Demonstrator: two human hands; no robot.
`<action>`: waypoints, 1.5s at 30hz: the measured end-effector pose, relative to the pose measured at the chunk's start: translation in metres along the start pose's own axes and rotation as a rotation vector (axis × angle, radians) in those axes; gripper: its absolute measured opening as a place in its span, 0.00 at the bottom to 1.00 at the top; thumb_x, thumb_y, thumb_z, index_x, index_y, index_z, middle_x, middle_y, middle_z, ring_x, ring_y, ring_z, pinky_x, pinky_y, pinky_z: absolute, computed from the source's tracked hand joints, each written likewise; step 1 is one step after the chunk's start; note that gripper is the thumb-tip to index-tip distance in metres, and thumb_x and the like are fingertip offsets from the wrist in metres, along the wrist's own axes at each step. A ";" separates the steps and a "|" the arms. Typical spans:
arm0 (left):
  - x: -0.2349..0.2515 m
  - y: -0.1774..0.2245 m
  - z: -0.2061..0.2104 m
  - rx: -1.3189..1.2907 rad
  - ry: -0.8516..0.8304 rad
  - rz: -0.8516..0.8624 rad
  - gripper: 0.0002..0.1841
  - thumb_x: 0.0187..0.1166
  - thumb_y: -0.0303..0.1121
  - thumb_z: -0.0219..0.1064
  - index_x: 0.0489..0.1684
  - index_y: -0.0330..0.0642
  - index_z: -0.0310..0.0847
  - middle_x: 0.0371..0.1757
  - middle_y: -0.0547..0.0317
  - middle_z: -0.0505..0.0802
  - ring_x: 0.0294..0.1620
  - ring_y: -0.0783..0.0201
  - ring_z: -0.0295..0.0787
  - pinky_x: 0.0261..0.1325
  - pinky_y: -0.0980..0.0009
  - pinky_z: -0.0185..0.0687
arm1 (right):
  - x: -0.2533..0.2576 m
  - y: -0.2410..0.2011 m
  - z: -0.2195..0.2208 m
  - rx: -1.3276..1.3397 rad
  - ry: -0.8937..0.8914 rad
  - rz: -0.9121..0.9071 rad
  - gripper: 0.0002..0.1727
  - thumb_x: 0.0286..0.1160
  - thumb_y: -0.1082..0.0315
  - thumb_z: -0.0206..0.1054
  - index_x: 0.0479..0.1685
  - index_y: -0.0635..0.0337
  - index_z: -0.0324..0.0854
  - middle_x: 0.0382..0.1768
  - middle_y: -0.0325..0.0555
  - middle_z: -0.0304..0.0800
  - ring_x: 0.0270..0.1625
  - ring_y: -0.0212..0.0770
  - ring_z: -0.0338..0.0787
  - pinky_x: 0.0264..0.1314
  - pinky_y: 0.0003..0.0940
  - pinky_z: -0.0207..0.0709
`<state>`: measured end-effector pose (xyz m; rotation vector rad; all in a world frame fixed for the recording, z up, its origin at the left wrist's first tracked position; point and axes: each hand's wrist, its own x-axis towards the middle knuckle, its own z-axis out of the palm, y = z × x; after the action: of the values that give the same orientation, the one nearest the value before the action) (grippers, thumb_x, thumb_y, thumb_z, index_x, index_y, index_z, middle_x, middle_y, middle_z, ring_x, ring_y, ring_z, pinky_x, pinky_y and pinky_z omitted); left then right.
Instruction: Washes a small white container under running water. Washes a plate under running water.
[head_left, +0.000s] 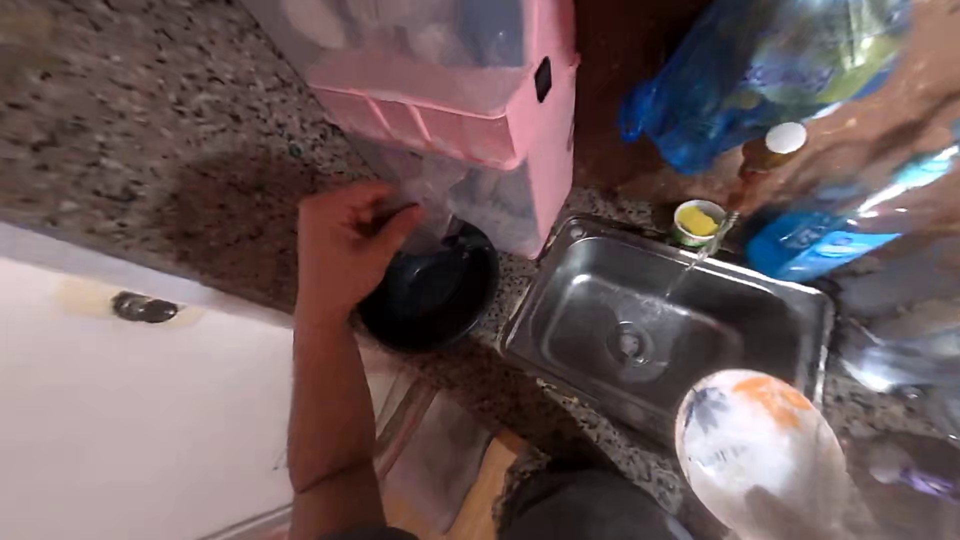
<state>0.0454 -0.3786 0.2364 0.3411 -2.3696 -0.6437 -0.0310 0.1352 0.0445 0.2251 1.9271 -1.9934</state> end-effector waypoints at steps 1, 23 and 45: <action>-0.007 -0.010 0.002 0.073 -0.009 -0.035 0.15 0.80 0.35 0.71 0.51 0.29 0.87 0.40 0.57 0.94 0.37 0.82 0.88 0.47 0.81 0.86 | 0.034 0.051 -0.025 0.006 -0.049 -0.064 0.17 0.86 0.73 0.54 0.62 0.81 0.68 0.43 0.52 0.94 0.41 0.30 0.95 0.36 0.28 0.90; -0.070 -0.127 0.164 0.444 -0.133 -0.205 0.35 0.80 0.43 0.64 0.88 0.42 0.65 0.85 0.28 0.69 0.84 0.23 0.62 0.81 0.26 0.55 | 0.239 0.016 0.093 -0.165 -0.001 0.259 0.19 0.91 0.68 0.56 0.71 0.73 0.72 0.54 0.65 0.88 0.46 0.49 0.96 0.46 0.42 0.93; 0.020 0.039 0.418 -0.769 -1.029 -0.712 0.27 0.95 0.49 0.46 0.89 0.52 0.64 0.84 0.53 0.76 0.82 0.55 0.72 0.81 0.48 0.67 | 0.279 0.071 0.077 0.145 -0.003 0.064 0.25 0.97 0.60 0.41 0.84 0.64 0.64 0.63 0.56 0.86 0.59 0.39 0.89 0.63 0.39 0.85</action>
<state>-0.2449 -0.2038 -0.0117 0.5900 -2.5494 -2.4424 -0.2528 0.0183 -0.1163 0.3165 1.7524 -2.0904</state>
